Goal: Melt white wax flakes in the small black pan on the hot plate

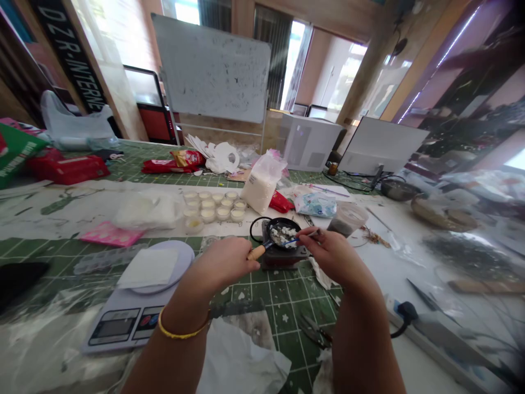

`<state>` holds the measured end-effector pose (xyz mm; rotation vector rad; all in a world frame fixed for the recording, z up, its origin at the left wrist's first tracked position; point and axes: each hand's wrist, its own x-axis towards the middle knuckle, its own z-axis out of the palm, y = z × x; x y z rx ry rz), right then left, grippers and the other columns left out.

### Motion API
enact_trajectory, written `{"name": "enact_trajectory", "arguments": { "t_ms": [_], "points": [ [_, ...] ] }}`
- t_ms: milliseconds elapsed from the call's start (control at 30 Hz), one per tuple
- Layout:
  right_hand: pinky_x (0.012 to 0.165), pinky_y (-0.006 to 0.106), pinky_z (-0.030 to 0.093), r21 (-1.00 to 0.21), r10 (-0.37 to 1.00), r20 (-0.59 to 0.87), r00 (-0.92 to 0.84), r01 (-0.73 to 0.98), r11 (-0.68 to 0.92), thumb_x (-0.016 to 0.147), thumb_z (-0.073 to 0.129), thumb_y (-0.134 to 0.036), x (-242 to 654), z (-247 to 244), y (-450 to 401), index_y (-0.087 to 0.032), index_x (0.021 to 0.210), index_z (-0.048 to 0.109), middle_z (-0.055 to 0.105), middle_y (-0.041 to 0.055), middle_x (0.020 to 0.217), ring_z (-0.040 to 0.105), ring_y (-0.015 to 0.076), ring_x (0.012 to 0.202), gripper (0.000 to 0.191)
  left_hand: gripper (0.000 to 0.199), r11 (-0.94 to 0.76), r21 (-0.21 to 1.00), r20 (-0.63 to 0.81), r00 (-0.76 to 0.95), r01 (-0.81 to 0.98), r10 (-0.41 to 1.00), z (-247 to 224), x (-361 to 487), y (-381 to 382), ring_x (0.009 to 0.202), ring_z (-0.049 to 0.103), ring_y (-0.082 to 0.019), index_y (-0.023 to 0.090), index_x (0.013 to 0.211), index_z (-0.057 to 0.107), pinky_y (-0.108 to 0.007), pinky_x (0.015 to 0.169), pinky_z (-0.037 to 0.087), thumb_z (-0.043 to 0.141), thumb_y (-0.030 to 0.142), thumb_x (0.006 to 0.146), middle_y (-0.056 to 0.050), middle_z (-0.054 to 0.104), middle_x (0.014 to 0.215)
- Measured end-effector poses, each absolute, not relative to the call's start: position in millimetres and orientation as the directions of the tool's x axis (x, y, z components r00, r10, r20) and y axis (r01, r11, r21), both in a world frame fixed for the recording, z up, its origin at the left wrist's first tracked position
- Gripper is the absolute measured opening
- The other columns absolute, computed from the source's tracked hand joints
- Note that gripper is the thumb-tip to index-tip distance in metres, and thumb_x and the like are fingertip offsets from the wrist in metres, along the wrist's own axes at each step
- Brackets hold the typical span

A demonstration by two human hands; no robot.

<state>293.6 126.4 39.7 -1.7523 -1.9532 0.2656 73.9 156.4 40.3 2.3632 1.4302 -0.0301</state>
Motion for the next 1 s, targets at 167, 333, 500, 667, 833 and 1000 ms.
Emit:
{"name": "enact_trajectory", "arguments": {
  "t_ms": [167, 333, 500, 667, 833, 1000],
  "points": [
    [0.065, 0.028, 0.039, -0.39, 0.967, 0.252, 0.026, 0.917, 0.077, 0.085, 0.04, -0.032, 295, 41, 128, -0.022, 0.094, 0.063, 0.068, 0.003, 0.077, 0.06, 0.0187, 0.073, 0.027, 0.032, -0.424, 0.299, -0.209, 0.492, 0.855, 0.845, 39, 73, 157, 0.059, 0.054, -0.017, 0.019, 0.066, 0.056, -0.027, 0.049, 0.028, 0.045, 0.048, 0.072, -0.004, 0.06, 0.07],
    [0.066, 0.026, 0.039, -0.453, 0.974, 0.224, -0.039, 0.881, 0.14, 0.085, 0.04, -0.036, 295, 42, 125, -0.023, 0.089, 0.064, 0.068, 0.001, 0.076, 0.06, 0.0165, 0.072, 0.028, 0.031, -0.426, 0.292, -0.201, 0.49, 0.856, 0.848, 37, 74, 157, 0.059, 0.053, -0.017, 0.019, 0.066, 0.056, -0.027, 0.048, 0.027, 0.045, 0.048, 0.072, -0.003, 0.06, 0.07],
    [0.067, 0.028, 0.04, -0.442, 0.966, 0.258, 0.037, 0.893, 0.083, 0.084, 0.041, -0.034, 297, 38, 131, -0.023, 0.095, 0.064, 0.068, 0.0028, 0.08, 0.061, 0.0183, 0.075, 0.028, 0.03, -0.43, 0.29, -0.206, 0.494, 0.855, 0.845, 37, 74, 157, 0.059, 0.053, -0.017, 0.019, 0.066, 0.055, -0.027, 0.048, 0.027, 0.046, 0.047, 0.071, -0.003, 0.06, 0.07],
    [0.066, 0.029, 0.039, -0.416, 0.935, 0.313, 0.166, 0.909, -0.022, 0.084, 0.041, -0.035, 307, 40, 130, -0.023, 0.094, 0.064, 0.068, 0.0039, 0.076, 0.061, 0.0203, 0.073, 0.028, 0.029, -0.429, 0.277, -0.208, 0.49, 0.86, 0.847, 36, 74, 159, 0.058, 0.053, -0.017, 0.019, 0.066, 0.056, -0.026, 0.048, 0.027, 0.047, 0.046, 0.07, -0.004, 0.06, 0.07],
    [0.064, 0.026, 0.039, -0.468, 0.974, 0.223, -0.045, 0.871, 0.148, 0.085, 0.04, -0.038, 293, 42, 125, -0.026, 0.093, 0.063, 0.067, 0.0002, 0.075, 0.06, 0.0171, 0.071, 0.027, 0.03, -0.43, 0.286, -0.201, 0.492, 0.857, 0.847, 35, 75, 157, 0.057, 0.053, -0.016, 0.019, 0.065, 0.055, -0.026, 0.048, 0.027, 0.047, 0.047, 0.071, -0.003, 0.06, 0.068],
    [0.065, 0.027, 0.039, -0.455, 0.973, 0.226, -0.045, 0.878, 0.146, 0.086, 0.04, -0.036, 290, 40, 127, -0.026, 0.096, 0.063, 0.068, 0.0004, 0.079, 0.06, 0.0171, 0.074, 0.027, 0.03, -0.437, 0.289, -0.189, 0.498, 0.852, 0.846, 36, 74, 157, 0.058, 0.053, -0.017, 0.019, 0.065, 0.055, -0.026, 0.048, 0.027, 0.047, 0.047, 0.071, -0.003, 0.06, 0.068]
  ]
}}
